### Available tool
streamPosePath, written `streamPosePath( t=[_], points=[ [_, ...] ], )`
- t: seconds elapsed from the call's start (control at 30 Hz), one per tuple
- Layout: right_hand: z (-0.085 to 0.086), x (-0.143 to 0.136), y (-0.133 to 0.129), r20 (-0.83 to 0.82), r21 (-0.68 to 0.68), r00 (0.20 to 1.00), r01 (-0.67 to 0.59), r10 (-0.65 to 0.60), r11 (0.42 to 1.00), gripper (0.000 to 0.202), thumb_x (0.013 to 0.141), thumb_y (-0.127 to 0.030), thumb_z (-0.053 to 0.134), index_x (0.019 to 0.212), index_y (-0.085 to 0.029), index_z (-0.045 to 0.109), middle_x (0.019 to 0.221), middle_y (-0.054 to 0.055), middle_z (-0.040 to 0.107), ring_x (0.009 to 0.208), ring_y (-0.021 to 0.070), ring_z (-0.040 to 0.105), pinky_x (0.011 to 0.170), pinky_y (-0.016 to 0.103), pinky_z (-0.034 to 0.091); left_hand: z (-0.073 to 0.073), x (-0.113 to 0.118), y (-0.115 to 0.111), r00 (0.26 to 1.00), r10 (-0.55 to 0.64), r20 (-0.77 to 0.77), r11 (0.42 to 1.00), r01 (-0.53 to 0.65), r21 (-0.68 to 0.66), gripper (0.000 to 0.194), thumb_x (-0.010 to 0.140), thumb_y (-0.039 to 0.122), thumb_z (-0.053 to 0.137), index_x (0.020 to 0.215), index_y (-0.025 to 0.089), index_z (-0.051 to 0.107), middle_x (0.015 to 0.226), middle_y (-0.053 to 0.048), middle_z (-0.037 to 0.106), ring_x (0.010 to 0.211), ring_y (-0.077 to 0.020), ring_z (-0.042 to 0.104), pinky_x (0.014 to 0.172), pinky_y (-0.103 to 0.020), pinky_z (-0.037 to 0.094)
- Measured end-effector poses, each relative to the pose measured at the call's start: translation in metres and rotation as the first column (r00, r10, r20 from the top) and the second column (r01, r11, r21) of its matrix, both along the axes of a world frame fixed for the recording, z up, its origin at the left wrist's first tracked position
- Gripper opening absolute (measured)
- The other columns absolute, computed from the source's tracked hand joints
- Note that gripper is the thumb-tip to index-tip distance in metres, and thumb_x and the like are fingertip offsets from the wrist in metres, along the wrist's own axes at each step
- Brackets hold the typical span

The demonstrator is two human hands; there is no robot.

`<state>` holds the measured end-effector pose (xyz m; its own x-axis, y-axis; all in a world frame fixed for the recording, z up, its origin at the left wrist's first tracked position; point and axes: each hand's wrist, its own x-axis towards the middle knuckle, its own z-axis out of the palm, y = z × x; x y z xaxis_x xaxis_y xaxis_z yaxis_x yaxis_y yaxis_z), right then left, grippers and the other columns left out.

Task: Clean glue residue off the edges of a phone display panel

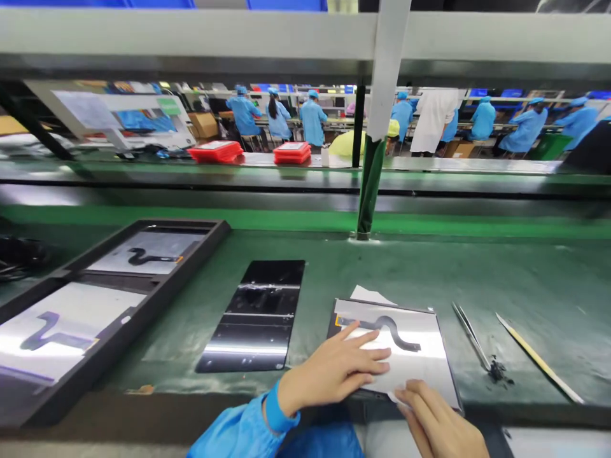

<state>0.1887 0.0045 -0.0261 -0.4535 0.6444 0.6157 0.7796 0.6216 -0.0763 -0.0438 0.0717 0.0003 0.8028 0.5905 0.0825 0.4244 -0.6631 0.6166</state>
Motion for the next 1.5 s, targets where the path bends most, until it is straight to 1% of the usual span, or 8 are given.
streamPosePath(
  t=[0.17, 0.5, 0.63, 0.83, 0.93, 1.07, 1.33, 1.5],
  points=[
    [-0.001, -0.01, -0.011, 0.018, -0.011, 0.998, 0.057, -0.057, 0.998, 0.037, 0.105, -0.016, 0.033, 0.093, -0.02, 0.068, 0.085, 0.002, 0.077, 0.068, 0.0125, 0.072, 0.06, 0.022, 0.049, -0.002, 0.0, 0.0, 1.0, -0.011, 0.02, 1.0, 0.01, 0.021, 0.035, 0.102, 0.02, 0.05, 0.134, 0.03, 0.059, 0.144, 0.002, 0.056, 0.146, -0.0243, 0.034, 0.123, -0.052, 0.014],
    [-0.004, -0.016, -0.018, 0.115, 0.031, 0.991, 0.067, -0.071, 0.997, 0.036, 0.102, -0.01, 0.035, 0.099, -0.018, 0.07, 0.09, 0.005, 0.078, 0.069, 0.015, 0.07, 0.061, 0.026, 0.046, 0.0, 0.001, -0.001, 0.999, -0.016, 0.051, 0.999, 0.014, 0.043, 0.033, 0.101, 0.017, 0.052, 0.131, 0.028, 0.06, 0.143, 0.003, 0.056, 0.146, -0.0232, 0.035, 0.124, -0.048, 0.012],
    [-0.006, -0.018, -0.019, 0.141, 0.02, 0.988, 0.061, -0.064, 0.998, 0.033, 0.101, -0.01, 0.039, 0.1, -0.016, 0.071, 0.094, 0.005, 0.078, 0.072, 0.0155, 0.07, 0.061, 0.026, 0.046, -0.001, 0.001, -0.001, 0.999, -0.019, 0.028, 0.999, 0.018, 0.029, 0.033, 0.101, 0.017, 0.051, 0.131, 0.027, 0.061, 0.144, 0.003, 0.056, 0.146, -0.0235, 0.033, 0.124, -0.049, 0.012],
    [-0.008, -0.019, -0.02, 0.183, 0.049, 0.98, 0.068, -0.076, 0.996, 0.034, 0.099, -0.008, 0.039, 0.099, -0.018, 0.072, 0.092, 0.005, 0.078, 0.07, 0.0152, 0.07, 0.062, 0.025, 0.048, -0.002, 0.001, -0.001, 0.996, -0.022, 0.083, 0.999, 0.019, 0.033, 0.033, 0.101, 0.017, 0.051, 0.131, 0.027, 0.061, 0.143, 0.001, 0.057, 0.146, -0.0243, 0.033, 0.124, -0.052, 0.012],
    [-0.009, -0.019, -0.022, 0.197, 0.034, 0.976, 0.092, -0.097, 0.995, 0.035, 0.099, -0.008, 0.039, 0.101, -0.018, 0.072, 0.093, 0.006, 0.078, 0.073, 0.0168, 0.071, 0.061, 0.026, 0.049, -0.002, 0.001, -0.002, 0.997, -0.02, 0.081, 0.999, 0.017, 0.034, 0.032, 0.101, 0.017, 0.051, 0.13, 0.025, 0.062, 0.143, 0.001, 0.057, 0.146, -0.0236, 0.033, 0.124, -0.05, 0.012],
    [-0.01, -0.019, -0.024, 0.18, -0.011, 0.978, 0.106, -0.102, 0.994, 0.034, 0.099, -0.01, 0.04, 0.102, -0.018, 0.072, 0.097, 0.006, 0.078, 0.075, 0.0159, 0.071, 0.06, 0.025, 0.049, -0.003, 0.001, -0.002, 0.994, -0.017, 0.104, 0.999, 0.012, 0.048, 0.033, 0.102, 0.017, 0.05, 0.131, 0.027, 0.061, 0.142, 0.001, 0.057, 0.146, -0.0236, 0.034, 0.124, -0.05, 0.013],
    [-0.003, -0.021, -0.025, 0.185, -0.047, 0.976, 0.124, -0.114, 0.991, 0.033, 0.1, -0.011, 0.039, 0.103, -0.017, 0.071, 0.098, 0.005, 0.078, 0.076, 0.016, 0.071, 0.064, 0.026, 0.048, -0.006, 0.001, -0.002, 0.996, -0.017, 0.088, 0.999, 0.013, 0.047, 0.033, 0.101, 0.016, 0.052, 0.131, 0.026, 0.061, 0.143, 0.001, 0.057, 0.147, -0.0238, 0.032, 0.124, -0.05, 0.01],
    [-0.003, -0.021, -0.027, 0.167, -0.064, 0.977, 0.145, -0.133, 0.987, 0.035, 0.101, -0.013, 0.037, 0.103, -0.018, 0.072, 0.097, 0.005, 0.077, 0.078, 0.0154, 0.07, 0.061, 0.025, 0.047, -0.006, 0.001, -0.001, 0.995, -0.018, 0.095, 0.999, 0.014, 0.042, 0.034, 0.103, 0.018, 0.048, 0.133, 0.028, 0.06, 0.143, 0.001, 0.056, 0.147, -0.0233, 0.031, 0.124, -0.051, 0.012]
  ],
)
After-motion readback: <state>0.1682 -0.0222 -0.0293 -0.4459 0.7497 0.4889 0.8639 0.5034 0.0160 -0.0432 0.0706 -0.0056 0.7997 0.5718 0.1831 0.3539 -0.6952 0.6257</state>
